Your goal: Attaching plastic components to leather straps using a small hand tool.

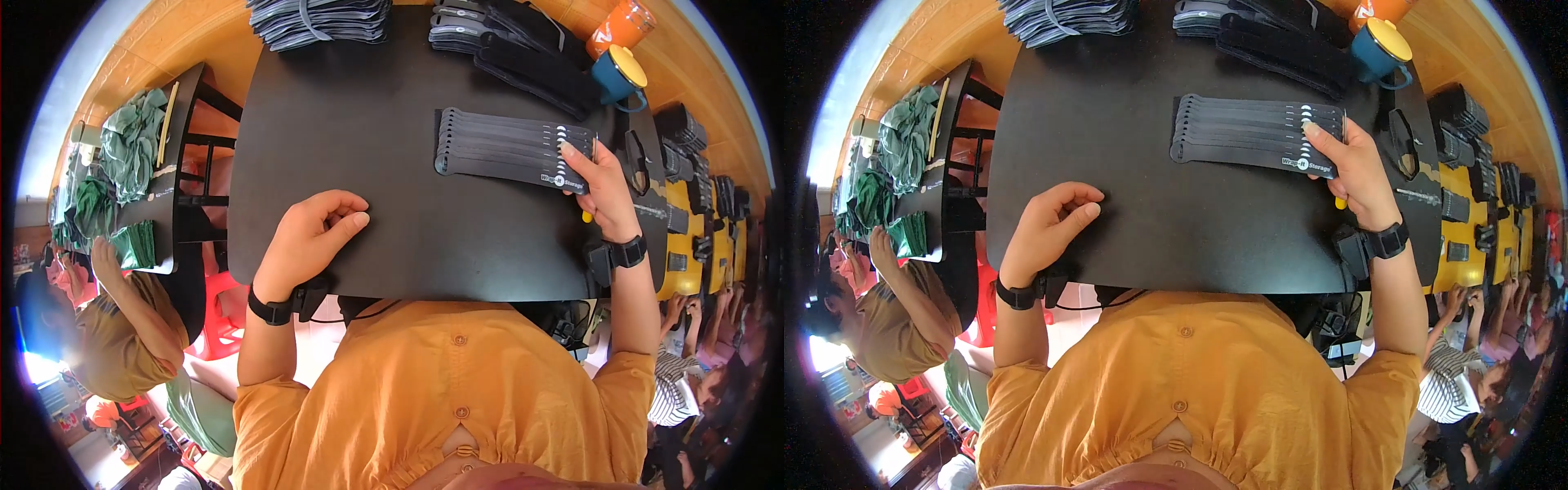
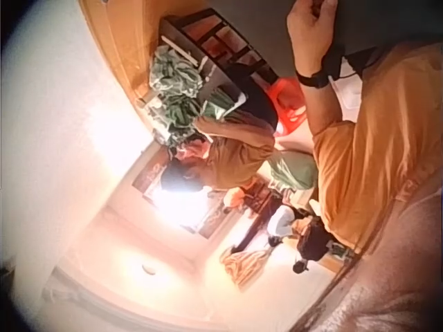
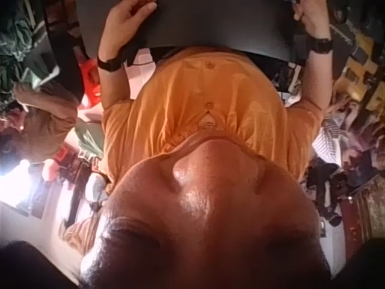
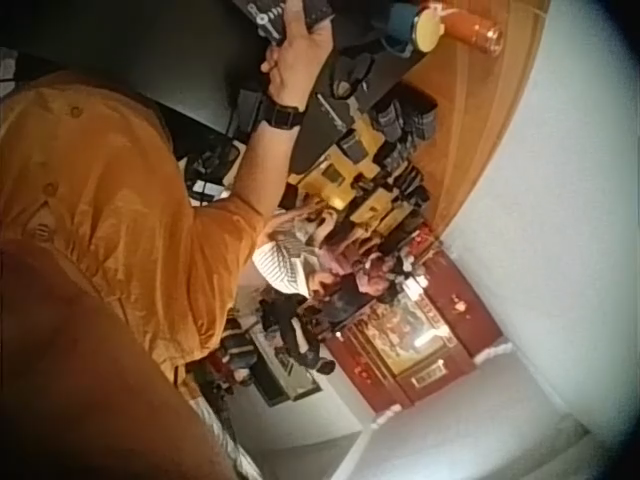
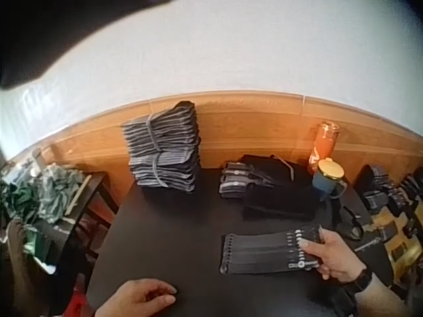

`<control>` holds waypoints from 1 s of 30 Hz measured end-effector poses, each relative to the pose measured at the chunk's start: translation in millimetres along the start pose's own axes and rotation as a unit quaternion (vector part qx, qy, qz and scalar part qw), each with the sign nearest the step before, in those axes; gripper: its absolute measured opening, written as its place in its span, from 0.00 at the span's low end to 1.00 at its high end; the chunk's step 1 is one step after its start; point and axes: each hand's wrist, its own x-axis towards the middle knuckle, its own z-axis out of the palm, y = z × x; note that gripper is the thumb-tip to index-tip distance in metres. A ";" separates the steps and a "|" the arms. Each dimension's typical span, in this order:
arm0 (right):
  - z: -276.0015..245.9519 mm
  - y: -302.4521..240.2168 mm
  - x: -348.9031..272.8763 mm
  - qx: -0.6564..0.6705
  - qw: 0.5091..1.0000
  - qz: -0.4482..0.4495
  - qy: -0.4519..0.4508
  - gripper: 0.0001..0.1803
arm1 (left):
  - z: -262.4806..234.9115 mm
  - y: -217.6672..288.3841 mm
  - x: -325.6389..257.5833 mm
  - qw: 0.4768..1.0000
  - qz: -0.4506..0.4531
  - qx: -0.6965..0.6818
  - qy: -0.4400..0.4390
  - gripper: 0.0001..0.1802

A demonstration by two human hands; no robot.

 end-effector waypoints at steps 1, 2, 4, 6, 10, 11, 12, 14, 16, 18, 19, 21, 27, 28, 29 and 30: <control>0.6 -0.3 0.5 -0.002 1.000 0.000 -0.001 0.16 | -0.3 -0.1 0.2 1.000 -0.004 -0.001 -0.001 0.11; 1.0 -0.6 1.0 -0.002 1.000 0.001 0.007 0.16 | -0.7 0.1 0.2 1.000 -0.005 -0.003 0.000 0.11; -0.7 -1.0 1.0 -0.006 1.000 0.004 0.015 0.15 | -0.9 0.1 -1.6 1.000 -0.016 0.000 -0.005 0.11; -5.4 -1.2 1.3 0.019 1.000 -0.012 -0.006 0.14 | -2.6 -1.4 -0.8 1.000 -0.012 0.000 -0.010 0.12; -2.9 -5.5 -8.7 0.051 0.998 -0.041 -0.016 0.13 | -1.4 -0.6 0.8 0.999 -0.011 -0.050 -0.011 0.15; -0.9 -6.7 -12.0 0.064 0.996 -0.055 -0.020 0.13 | -0.2 3.2 2.9 0.999 -0.010 -0.051 -0.010 0.15; 1.7 -8.8 -14.5 0.078 0.994 -0.069 -0.025 0.13 | 0.8 9.4 6.1 0.998 0.004 -0.068 0.000 0.16; 4.9 -14.3 -20.2 0.110 0.989 -0.083 -0.054 0.12 | 6.9 18.2 15.1 0.996 0.020 -0.085 0.013 0.17; 13.8 -15.4 -21.9 0.146 0.981 -0.097 -0.086 0.12 | 13.8 25.4 27.3 0.988 0.085 -0.121 0.053 0.24; 24.4 -12.8 -24.8 0.169 0.977 -0.118 -0.057 0.12 | 19.4 36.4 34.4 0.980 0.076 -0.175 0.049 0.25; 22.2 -14.5 -29.1 0.155 0.976 -0.123 -0.091 0.12 | 18.8 40.5 35.5 0.970 0.065 -0.230 0.039 0.25; 28.9 -15.5 -31.5 0.149 0.975 -0.144 -0.085 0.13 | 14.4 42.3 38.8 0.963 0.044 -0.265 0.030 0.24; 50.5 -29.4 -35.6 -0.020 0.986 -0.123 -0.113 0.20 | -24.8 14.1 54.3 0.956 -0.009 -0.253 0.146 0.14; 52.3 -30.1 -35.8 -0.015 0.985 -0.125 -0.117 0.20 | -47.6 1.5 59.0 0.958 -0.011 -0.253 0.133 0.13; 52.5 -31.5 -35.0 -0.047 0.981 -0.129 -0.137 0.20 | -68.2 -17.0 64.3 0.961 -0.028 -0.249 0.116 0.13; 52.7 -31.9 -32.7 -0.078 0.975 -0.135 -0.161 0.21 | -85.3 -36.1 67.7 0.963 -0.047 -0.244 0.103 0.13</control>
